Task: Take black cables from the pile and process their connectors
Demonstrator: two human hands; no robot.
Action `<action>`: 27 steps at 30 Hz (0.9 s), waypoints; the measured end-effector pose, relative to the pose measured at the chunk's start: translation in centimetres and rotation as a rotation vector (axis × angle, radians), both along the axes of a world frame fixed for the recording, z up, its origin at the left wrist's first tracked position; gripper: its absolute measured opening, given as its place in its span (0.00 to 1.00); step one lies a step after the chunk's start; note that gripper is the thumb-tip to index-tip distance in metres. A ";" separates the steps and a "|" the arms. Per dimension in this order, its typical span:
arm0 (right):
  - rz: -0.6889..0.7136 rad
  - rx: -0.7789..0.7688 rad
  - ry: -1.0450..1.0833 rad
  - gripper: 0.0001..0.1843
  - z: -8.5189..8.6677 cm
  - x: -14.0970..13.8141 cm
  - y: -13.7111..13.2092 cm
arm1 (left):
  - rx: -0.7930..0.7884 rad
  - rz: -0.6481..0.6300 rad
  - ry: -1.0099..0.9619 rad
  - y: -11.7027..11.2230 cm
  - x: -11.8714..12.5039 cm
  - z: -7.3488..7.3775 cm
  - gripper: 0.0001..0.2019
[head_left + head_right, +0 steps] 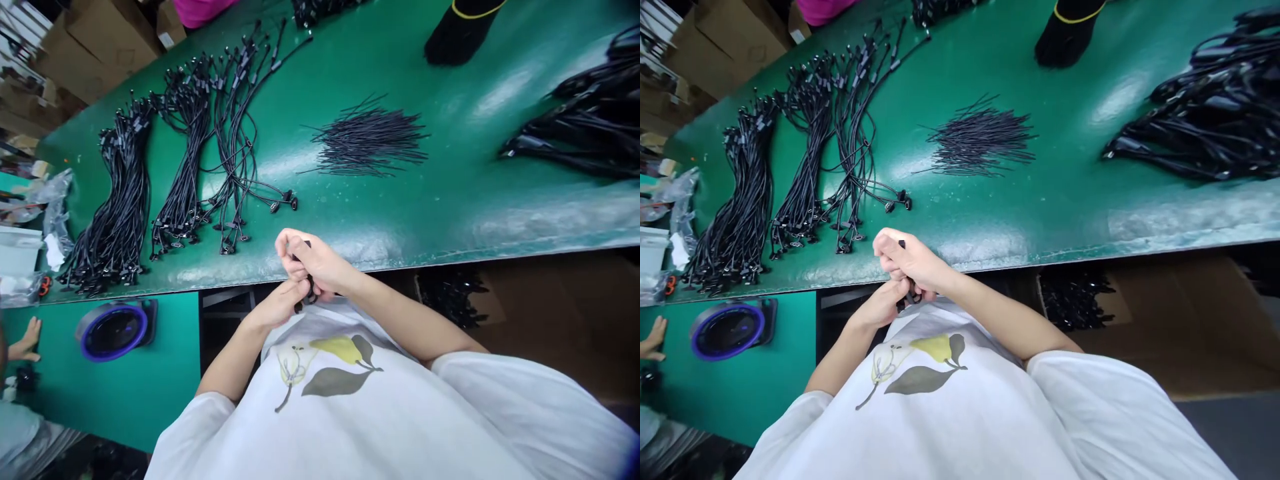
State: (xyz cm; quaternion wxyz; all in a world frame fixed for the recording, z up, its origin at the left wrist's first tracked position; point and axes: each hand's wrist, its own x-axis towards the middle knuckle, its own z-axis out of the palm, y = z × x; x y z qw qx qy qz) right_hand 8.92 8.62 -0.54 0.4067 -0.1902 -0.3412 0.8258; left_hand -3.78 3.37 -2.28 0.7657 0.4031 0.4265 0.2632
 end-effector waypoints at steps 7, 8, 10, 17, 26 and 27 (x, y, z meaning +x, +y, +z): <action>0.020 -0.041 0.103 0.30 0.3 1.1 1.4 | -0.341 0.210 -0.356 -0.8 2.1 2.2 0.17; 0.015 -0.023 0.100 0.29 0.2 1.2 1.4 | -0.321 0.217 -0.348 -0.8 2.3 2.2 0.16; 0.017 0.028 0.063 0.27 -0.1 1.6 1.6 | -0.268 0.227 -0.317 -0.7 2.6 1.9 0.16; -0.343 0.852 -0.647 0.13 0.4 6.4 1.7 | -0.026 0.220 -0.016 0.2 1.6 -0.1 0.20; -0.006 1.897 -1.395 0.10 -1.5 9.0 -1.6 | 0.444 -0.388 0.577 1.2 1.1 1.8 0.18; -0.010 1.936 -1.355 0.11 -1.7 9.3 -1.5 | 0.445 -0.413 0.575 1.3 1.3 1.9 0.17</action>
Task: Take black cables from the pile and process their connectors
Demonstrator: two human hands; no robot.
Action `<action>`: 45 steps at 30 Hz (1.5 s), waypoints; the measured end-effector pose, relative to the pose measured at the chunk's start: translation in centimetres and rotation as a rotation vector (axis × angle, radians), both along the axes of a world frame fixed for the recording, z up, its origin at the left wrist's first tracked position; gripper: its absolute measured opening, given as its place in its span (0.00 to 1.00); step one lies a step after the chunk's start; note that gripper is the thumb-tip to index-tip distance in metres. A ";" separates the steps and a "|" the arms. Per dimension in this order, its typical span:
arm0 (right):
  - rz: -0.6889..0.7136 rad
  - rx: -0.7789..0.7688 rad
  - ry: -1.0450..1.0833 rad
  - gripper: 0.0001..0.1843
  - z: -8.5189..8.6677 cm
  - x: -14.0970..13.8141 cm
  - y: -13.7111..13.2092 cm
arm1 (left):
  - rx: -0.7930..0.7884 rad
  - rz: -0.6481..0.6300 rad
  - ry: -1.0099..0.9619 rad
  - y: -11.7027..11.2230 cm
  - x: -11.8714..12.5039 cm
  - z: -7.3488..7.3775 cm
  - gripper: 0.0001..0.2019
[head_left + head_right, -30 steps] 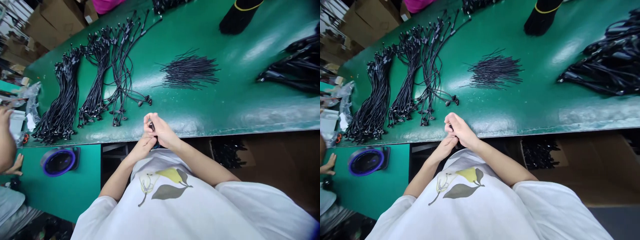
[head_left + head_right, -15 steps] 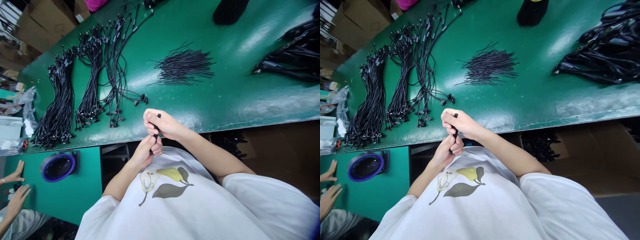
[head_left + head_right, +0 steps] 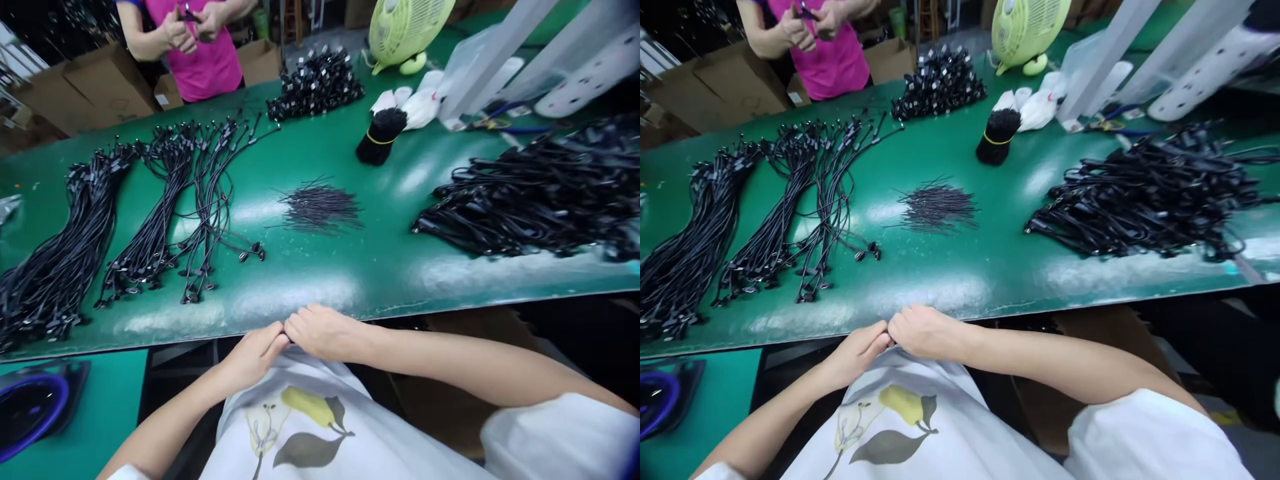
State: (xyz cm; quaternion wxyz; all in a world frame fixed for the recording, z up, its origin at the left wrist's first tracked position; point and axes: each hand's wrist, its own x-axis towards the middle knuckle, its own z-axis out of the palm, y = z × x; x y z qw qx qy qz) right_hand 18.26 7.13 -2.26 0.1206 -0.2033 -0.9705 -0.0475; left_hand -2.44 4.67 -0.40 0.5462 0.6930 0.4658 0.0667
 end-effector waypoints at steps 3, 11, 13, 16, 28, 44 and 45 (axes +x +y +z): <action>0.067 0.028 0.060 0.13 -0.2 0.5 0.5 | -0.115 0.045 -0.088 0.4 0.7 -0.2 0.19; -0.093 -0.323 0.277 0.19 -0.4 4.0 8.5 | -0.099 0.348 -0.112 1.3 0.5 -2.3 0.21; -0.460 -0.328 0.380 0.21 -1.0 6.4 13.4 | -0.153 0.447 -0.180 1.1 0.3 -2.5 0.22; -0.878 -0.253 0.363 0.15 -2.5 8.9 19.4 | -0.222 0.527 -0.330 0.8 0.4 -2.4 0.22; -0.882 -0.103 0.474 0.14 -1.3 7.5 15.6 | -0.318 0.726 -0.651 1.4 1.2 -1.7 0.21; -0.770 -0.170 0.538 0.17 -0.6 1.6 10.9 | -0.318 0.675 -0.886 1.8 2.4 0.5 0.29; -0.774 -0.165 0.531 0.17 -0.6 1.3 10.8 | -0.323 0.669 -0.891 1.8 2.4 0.5 0.30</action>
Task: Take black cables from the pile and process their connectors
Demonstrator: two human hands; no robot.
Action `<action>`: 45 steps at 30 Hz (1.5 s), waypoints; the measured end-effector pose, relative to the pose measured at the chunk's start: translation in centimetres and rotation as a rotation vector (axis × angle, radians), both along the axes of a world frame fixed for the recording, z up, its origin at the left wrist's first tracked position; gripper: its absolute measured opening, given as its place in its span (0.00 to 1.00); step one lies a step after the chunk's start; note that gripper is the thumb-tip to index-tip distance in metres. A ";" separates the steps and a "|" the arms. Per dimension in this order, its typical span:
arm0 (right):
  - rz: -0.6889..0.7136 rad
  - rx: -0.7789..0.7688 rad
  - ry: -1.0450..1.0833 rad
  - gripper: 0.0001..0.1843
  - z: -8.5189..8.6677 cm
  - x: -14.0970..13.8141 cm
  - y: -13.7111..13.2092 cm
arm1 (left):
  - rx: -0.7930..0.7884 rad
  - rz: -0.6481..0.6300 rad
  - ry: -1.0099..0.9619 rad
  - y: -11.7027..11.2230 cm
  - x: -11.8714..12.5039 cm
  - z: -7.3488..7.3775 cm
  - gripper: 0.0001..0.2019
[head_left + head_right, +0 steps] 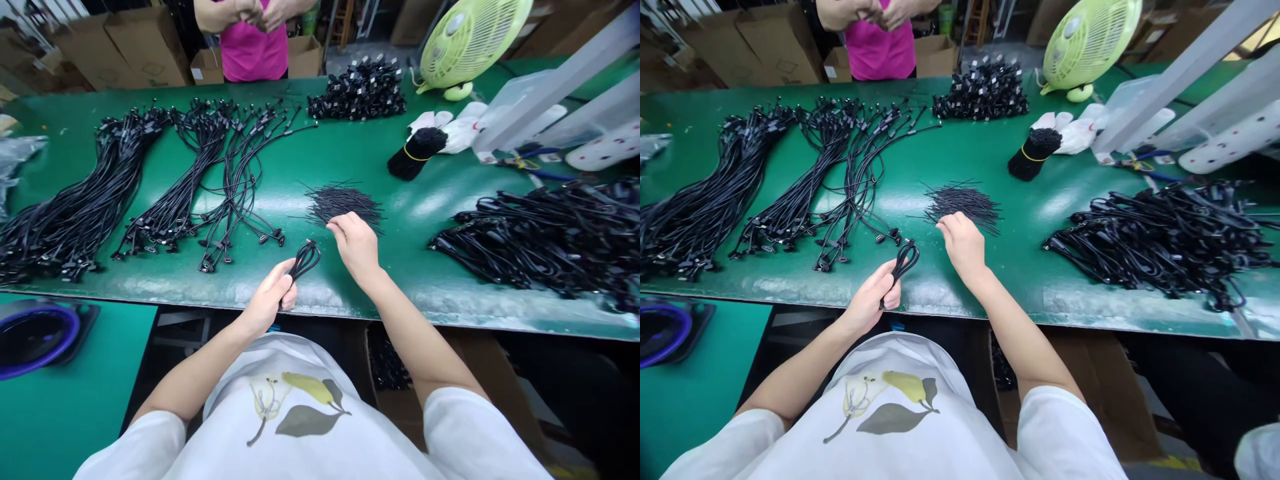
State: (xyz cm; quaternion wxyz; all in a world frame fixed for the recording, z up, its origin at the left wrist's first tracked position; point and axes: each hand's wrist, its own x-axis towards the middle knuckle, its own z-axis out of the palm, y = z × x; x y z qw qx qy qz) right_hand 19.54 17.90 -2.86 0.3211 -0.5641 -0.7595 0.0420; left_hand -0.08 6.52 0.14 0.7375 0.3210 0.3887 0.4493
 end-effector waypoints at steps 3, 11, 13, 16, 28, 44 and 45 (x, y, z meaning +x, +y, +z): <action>-0.043 0.004 -0.042 0.17 0.2 -0.2 0.0 | -0.005 0.000 -0.011 0.0 -0.1 0.0 0.31; 0.060 -0.172 0.176 0.13 1.0 -1.9 -2.3 | -0.019 0.034 -0.027 -0.1 0.1 -0.4 0.32; 0.241 -0.352 0.410 0.14 0.9 -3.5 -4.1 | 0.002 0.046 -0.030 0.2 0.3 -0.7 0.34; 0.433 -0.602 0.649 0.13 0.6 -5.3 -6.8 | 0.080 0.123 0.005 0.8 0.1 -1.1 0.32; 0.438 0.183 -0.204 0.14 2.0 -5.4 -8.5 | 0.340 0.117 0.536 0.8 -2.0 -1.6 0.20; 0.973 0.645 -0.901 0.13 5.3 -5.7 -8.4 | -0.056 -0.243 0.213 -0.2 -3.8 -2.3 0.15; 0.976 0.658 -0.930 0.13 5.3 -5.8 -8.5 | -0.057 -0.247 0.216 -0.3 -3.7 -2.2 0.13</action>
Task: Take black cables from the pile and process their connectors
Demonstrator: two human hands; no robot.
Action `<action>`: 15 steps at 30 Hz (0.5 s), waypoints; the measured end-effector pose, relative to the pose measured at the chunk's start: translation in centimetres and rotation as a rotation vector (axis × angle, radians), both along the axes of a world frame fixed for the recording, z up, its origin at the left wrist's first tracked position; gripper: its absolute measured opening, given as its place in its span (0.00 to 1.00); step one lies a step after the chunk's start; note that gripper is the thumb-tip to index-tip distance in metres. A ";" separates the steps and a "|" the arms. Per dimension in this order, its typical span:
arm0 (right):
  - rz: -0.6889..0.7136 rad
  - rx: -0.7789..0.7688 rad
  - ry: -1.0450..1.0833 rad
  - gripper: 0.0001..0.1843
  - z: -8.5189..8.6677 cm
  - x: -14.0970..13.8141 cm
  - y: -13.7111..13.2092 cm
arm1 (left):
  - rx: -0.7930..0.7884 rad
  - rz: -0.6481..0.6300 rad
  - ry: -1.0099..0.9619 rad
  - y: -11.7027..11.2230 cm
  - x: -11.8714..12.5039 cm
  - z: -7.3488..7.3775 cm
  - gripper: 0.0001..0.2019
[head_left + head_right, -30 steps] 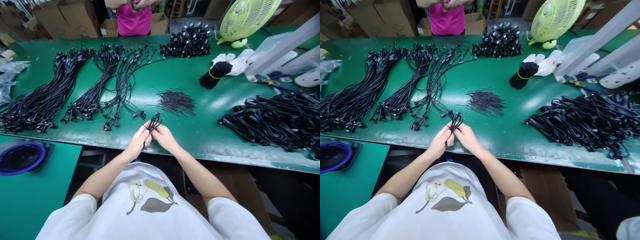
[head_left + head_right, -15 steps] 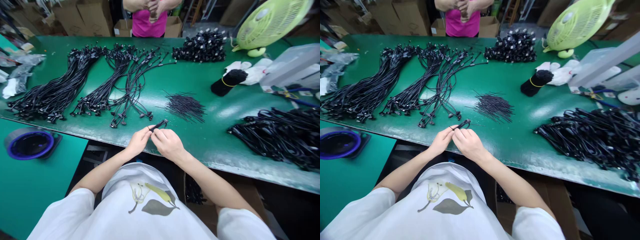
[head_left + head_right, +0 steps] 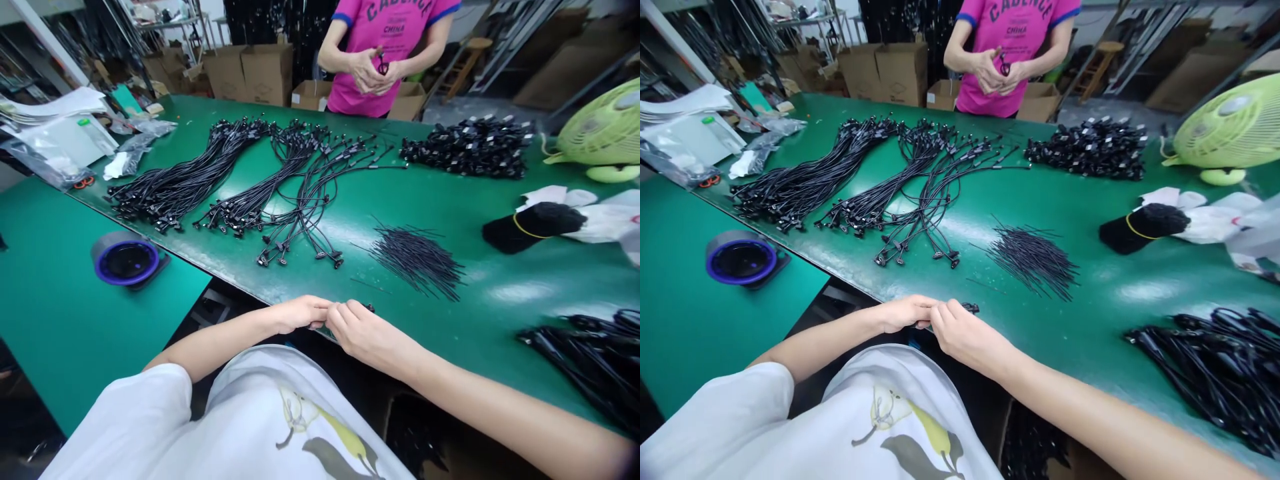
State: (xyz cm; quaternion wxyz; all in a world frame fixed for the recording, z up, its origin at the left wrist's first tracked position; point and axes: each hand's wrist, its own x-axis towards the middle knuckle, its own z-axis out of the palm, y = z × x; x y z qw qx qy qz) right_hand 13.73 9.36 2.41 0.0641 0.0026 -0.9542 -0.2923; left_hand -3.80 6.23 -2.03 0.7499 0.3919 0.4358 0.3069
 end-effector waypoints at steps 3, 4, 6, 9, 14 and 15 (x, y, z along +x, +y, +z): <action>-0.031 0.032 -0.040 0.14 -0.4 -0.4 -0.2 | 0.040 0.005 0.095 -0.4 0.5 0.3 0.05; -0.060 0.027 -0.041 0.15 -0.6 -0.5 -0.1 | 0.073 0.019 0.149 -0.5 0.7 0.3 0.05; -0.154 -0.018 -0.009 0.14 -1.2 -0.8 0.5 | 0.187 0.054 0.282 -0.5 1.2 0.2 0.14; -0.350 -0.240 0.110 0.11 -1.8 -1.5 2.1 | 0.369 0.137 0.493 0.1 1.8 -0.2 0.28; -0.689 -0.984 0.627 0.16 -2.6 -2.9 3.2 | 0.426 0.371 0.276 2.3 1.3 0.0 0.26; -0.701 -1.170 0.721 0.17 -2.9 -3.0 3.0 | 0.423 0.393 0.195 2.5 0.9 0.2 0.25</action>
